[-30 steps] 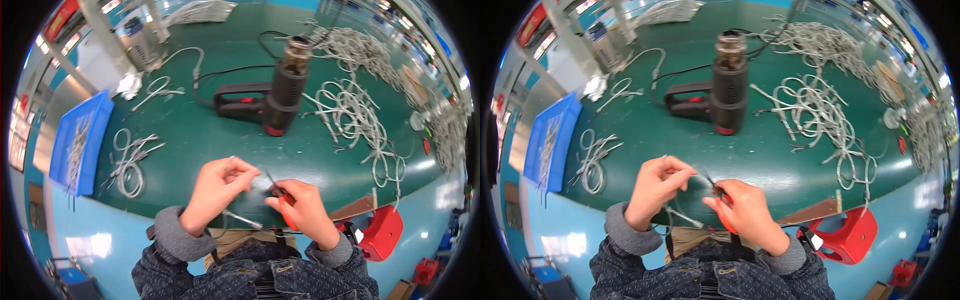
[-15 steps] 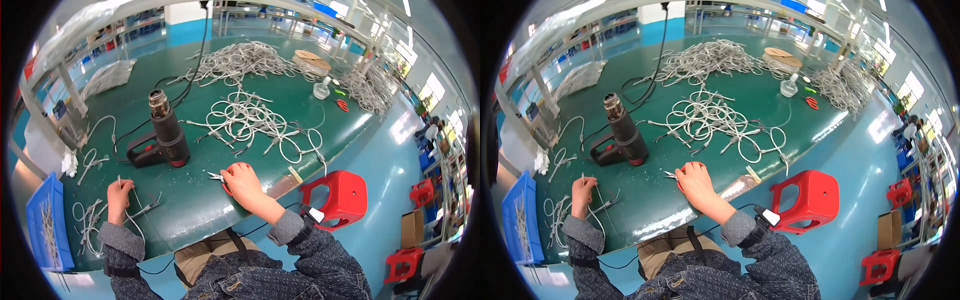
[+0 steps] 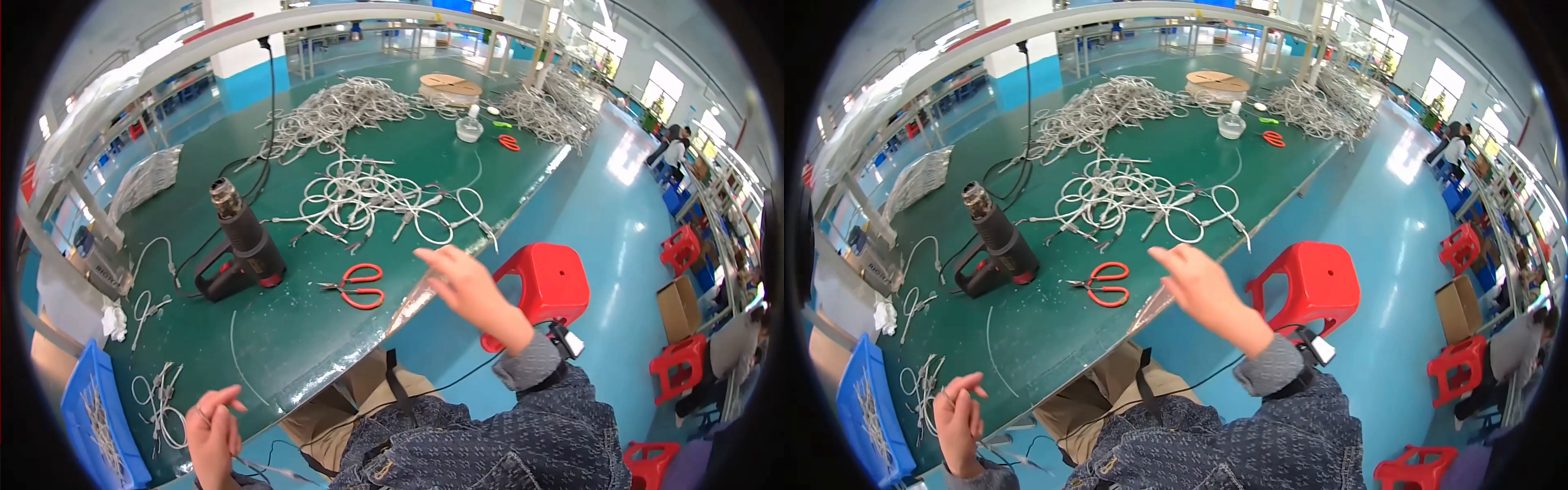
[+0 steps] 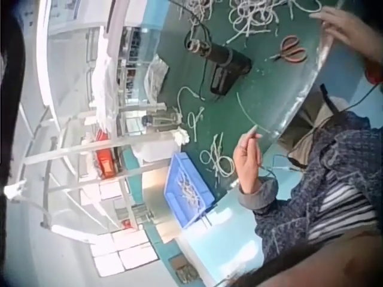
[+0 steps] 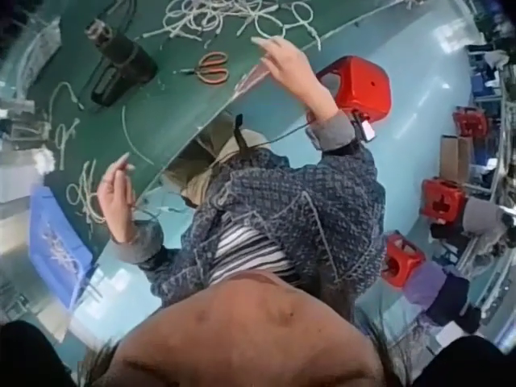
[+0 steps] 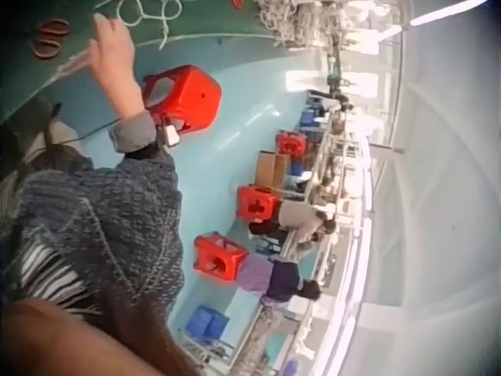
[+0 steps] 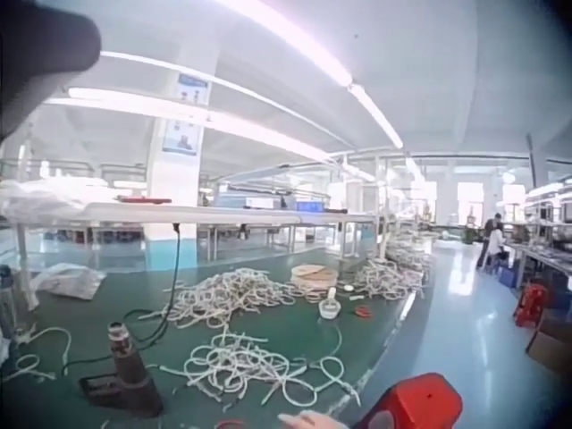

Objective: The user is preparing electronic cables by stripping insulation, applying heat-shrink tubing, and using a heat gun to seal the connectors.

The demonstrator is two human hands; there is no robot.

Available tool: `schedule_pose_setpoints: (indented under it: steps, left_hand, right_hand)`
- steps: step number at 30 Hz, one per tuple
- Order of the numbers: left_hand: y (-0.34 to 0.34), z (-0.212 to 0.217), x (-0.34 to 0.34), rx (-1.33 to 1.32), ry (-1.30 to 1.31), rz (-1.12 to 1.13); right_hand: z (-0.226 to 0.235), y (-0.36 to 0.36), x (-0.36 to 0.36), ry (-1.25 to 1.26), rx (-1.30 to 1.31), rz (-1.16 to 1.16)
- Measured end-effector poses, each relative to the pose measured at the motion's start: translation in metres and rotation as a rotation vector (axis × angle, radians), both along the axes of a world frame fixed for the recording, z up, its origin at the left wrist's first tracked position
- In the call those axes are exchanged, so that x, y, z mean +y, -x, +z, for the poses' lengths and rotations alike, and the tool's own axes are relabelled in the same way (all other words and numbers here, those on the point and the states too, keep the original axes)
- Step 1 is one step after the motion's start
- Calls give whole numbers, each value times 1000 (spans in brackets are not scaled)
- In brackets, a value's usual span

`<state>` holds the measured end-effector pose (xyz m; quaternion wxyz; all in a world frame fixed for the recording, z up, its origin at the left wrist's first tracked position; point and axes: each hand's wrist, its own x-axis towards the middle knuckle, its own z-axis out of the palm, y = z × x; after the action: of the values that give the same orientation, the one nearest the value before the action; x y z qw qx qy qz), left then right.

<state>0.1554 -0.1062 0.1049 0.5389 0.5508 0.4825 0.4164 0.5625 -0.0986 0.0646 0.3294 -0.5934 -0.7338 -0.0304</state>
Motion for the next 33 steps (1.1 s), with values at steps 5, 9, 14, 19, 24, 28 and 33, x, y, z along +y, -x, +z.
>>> schedule_pose_setpoints:
  steps: [5, 9, 14, 19, 24, 28, 33]
  left_hand:
    - [-32, 6, -12, -30, -103, -299]
    - [-60, 2, -10, -76, 57, -476]
    - [-120, -11, -1, -70, 154, -606]
    - [-187, -9, 21, 34, 316, -665]
    - [-260, -14, 64, 48, 426, -667]
    - [-313, 1, 99, 112, 508, -653]
    - [-363, 39, 141, 145, 625, -602]
  right_hand:
    - [15, -45, -48, 83, 176, -204]
    - [22, -73, -66, 178, 346, -314]
    - [12, -142, -57, 190, 445, -370]
    - [4, -239, -26, 120, 611, -424]
    - [-11, -338, 49, 17, 717, -505]
    - [-18, -406, 116, 72, 832, -498]
    - [-13, -472, 174, 206, 793, -552]
